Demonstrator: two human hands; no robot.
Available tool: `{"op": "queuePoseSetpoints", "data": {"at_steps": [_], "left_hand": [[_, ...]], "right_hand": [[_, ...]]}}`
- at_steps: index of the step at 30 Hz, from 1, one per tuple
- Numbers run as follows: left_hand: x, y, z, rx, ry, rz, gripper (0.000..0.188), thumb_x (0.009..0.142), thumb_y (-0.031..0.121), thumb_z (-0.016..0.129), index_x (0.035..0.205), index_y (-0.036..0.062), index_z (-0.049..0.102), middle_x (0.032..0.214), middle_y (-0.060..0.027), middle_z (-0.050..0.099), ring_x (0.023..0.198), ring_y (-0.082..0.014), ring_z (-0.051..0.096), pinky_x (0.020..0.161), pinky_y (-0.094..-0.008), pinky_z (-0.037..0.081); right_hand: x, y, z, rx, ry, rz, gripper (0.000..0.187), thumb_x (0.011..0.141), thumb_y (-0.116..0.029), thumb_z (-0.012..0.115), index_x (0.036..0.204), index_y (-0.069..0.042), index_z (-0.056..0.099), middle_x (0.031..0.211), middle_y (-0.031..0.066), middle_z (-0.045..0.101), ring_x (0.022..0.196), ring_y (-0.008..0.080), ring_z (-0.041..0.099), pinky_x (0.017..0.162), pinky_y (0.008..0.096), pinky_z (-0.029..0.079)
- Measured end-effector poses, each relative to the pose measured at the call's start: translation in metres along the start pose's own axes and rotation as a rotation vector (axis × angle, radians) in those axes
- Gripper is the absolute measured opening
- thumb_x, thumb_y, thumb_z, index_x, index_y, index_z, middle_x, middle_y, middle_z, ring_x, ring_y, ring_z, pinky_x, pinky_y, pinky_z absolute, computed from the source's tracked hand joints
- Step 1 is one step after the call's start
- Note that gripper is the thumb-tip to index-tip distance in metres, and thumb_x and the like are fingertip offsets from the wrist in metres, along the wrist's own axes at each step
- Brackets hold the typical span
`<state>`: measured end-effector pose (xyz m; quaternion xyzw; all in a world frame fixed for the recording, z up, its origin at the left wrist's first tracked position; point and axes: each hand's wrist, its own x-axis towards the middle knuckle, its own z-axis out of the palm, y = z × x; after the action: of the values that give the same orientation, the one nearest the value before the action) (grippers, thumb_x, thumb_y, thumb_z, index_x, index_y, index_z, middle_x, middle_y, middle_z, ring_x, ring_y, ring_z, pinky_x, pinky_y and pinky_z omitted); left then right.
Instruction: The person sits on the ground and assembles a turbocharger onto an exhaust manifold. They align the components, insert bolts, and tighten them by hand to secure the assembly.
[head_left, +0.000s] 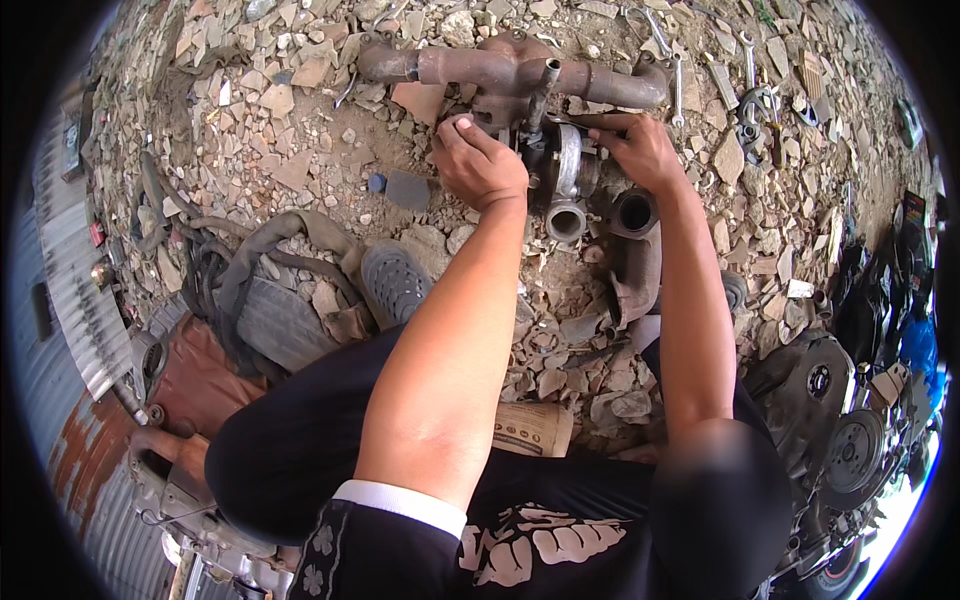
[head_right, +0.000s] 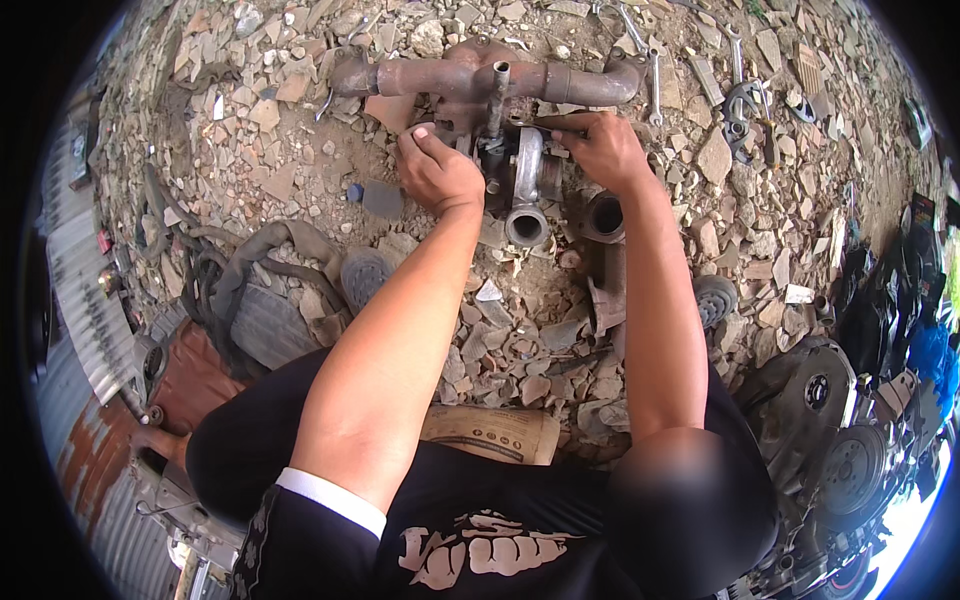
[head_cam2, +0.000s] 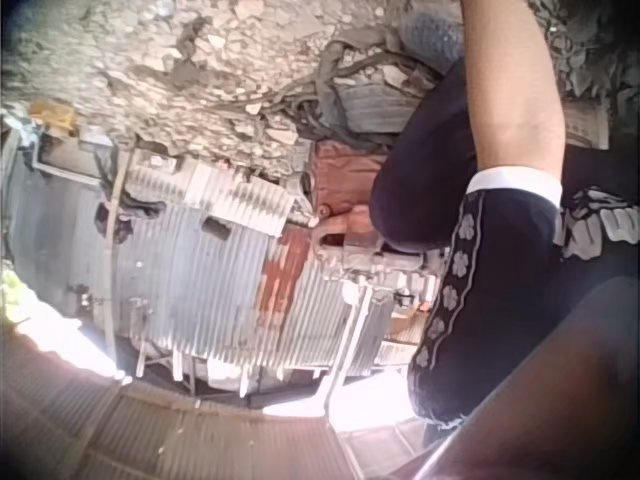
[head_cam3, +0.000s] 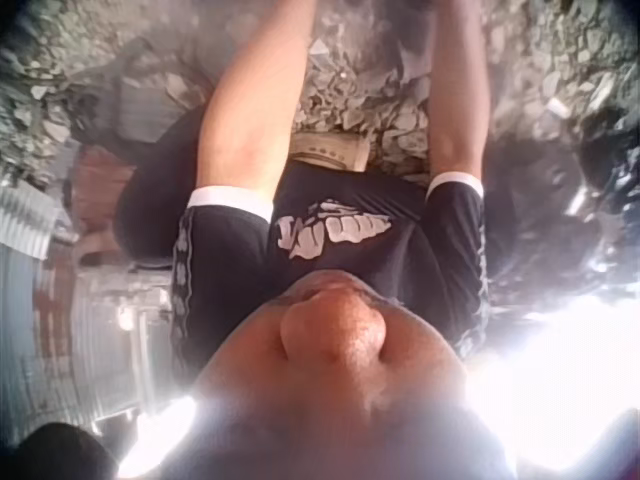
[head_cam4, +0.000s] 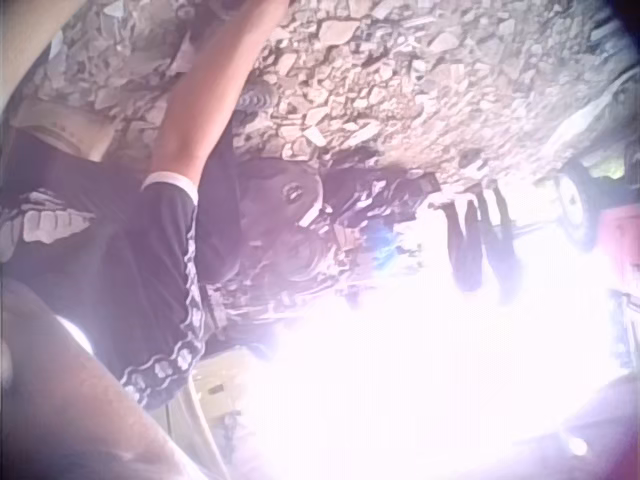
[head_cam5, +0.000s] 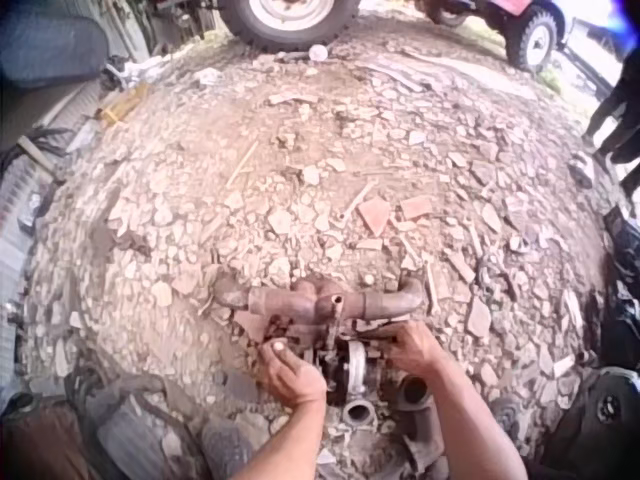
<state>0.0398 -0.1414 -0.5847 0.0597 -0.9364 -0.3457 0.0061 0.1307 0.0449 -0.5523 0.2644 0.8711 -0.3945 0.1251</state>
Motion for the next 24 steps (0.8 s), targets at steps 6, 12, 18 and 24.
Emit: {"op": "queuePoseSetpoints", "data": {"at_steps": [6,12,18,24], "left_hand": [[0.001,0.005,0.002,0.092,-0.014,-0.032,0.035,0.105,0.032,0.041,0.107,0.0048,0.062,0.112,-0.0198,0.062,0.101,-0.042,0.061,0.083,-0.0568,0.049],[0.001,0.01,-0.001,0.068,0.007,-0.015,0.036,0.105,0.03,0.04,0.106,0.003,0.063,0.108,-0.0251,0.062,0.099,-0.0464,0.061,0.086,-0.0573,0.047],[0.0,0.008,0.0,0.09,-0.011,0.006,0.035,0.105,0.03,0.042,0.106,0.0023,0.063,0.107,-0.0217,0.06,0.098,-0.0434,0.062,0.081,-0.0569,0.05],[0.001,0.009,-0.002,0.128,-0.027,0.002,0.036,0.105,0.03,0.043,0.103,0.0009,0.064,0.108,-0.0236,0.06,0.098,-0.0435,0.062,0.082,-0.056,0.051]], "right_hand": [[0.006,0.006,-0.007,-0.024,-0.04,0.017,0.028,0.095,-0.025,0.071,0.122,-0.025,0.077,0.107,0.0139,0.078,0.097,0.0306,0.075,0.093,0.0417,0.056],[0.006,0.004,-0.009,-0.011,-0.037,-0.007,0.028,0.094,-0.025,0.073,0.121,-0.025,0.078,0.106,0.0122,0.078,0.093,0.0274,0.076,0.09,0.0405,0.057],[0.011,0.009,-0.011,0.035,-0.06,-0.086,0.027,0.093,-0.025,0.073,0.12,-0.023,0.078,0.106,0.0109,0.078,0.093,0.0279,0.076,0.088,0.0396,0.057],[0.008,0.009,0.003,-0.07,0.102,-0.199,0.027,0.094,-0.029,0.073,0.111,-0.008,0.079,0.103,0.0196,0.076,0.096,0.0399,0.072,0.086,0.0448,0.056]]}}
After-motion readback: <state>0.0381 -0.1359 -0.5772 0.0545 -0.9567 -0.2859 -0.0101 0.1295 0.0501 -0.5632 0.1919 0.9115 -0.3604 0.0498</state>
